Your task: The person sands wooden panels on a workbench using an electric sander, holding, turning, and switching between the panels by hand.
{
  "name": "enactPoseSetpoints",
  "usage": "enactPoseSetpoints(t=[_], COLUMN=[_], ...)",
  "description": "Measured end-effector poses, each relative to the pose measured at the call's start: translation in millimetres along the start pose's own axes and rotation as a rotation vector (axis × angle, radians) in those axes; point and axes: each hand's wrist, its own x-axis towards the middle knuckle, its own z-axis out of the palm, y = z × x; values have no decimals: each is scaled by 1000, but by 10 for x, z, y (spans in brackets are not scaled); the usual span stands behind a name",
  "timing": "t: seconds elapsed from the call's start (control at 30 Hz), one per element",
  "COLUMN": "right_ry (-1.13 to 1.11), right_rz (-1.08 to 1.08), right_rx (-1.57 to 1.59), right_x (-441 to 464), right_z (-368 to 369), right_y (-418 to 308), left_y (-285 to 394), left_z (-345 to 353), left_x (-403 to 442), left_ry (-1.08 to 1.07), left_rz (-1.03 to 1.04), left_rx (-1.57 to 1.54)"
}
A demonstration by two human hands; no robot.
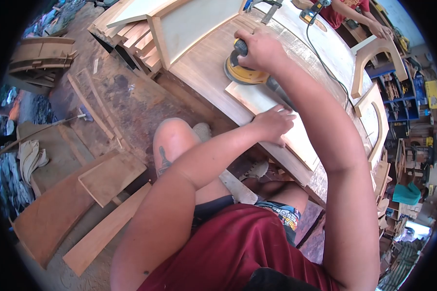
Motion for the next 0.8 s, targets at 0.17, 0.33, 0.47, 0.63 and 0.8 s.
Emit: enactPoseSetpoints(t=[0.17, 0.33, 0.47, 0.63, 0.8], right_ry=[-50, -108, -64, -184, -49], right_rz=[-141, -106, -68, -106, -84], right_rx=[-11, -30, -10, -88, -20], right_x=[-202, -242, -174, -262, -173], right_z=[-45, -105, -116, -175, -34], right_y=[-277, -300, -245, -332, -131], left_y=[30, 37, 87, 59, 61], left_z=[58, 17, -150, -64, -140], left_x=[-17, -47, -88, -46, -78], left_ry=[120, 94, 71, 59, 77], left_rz=[-90, -78, -62, -102, -27], left_rx=[-92, -106, -68, -129, -40])
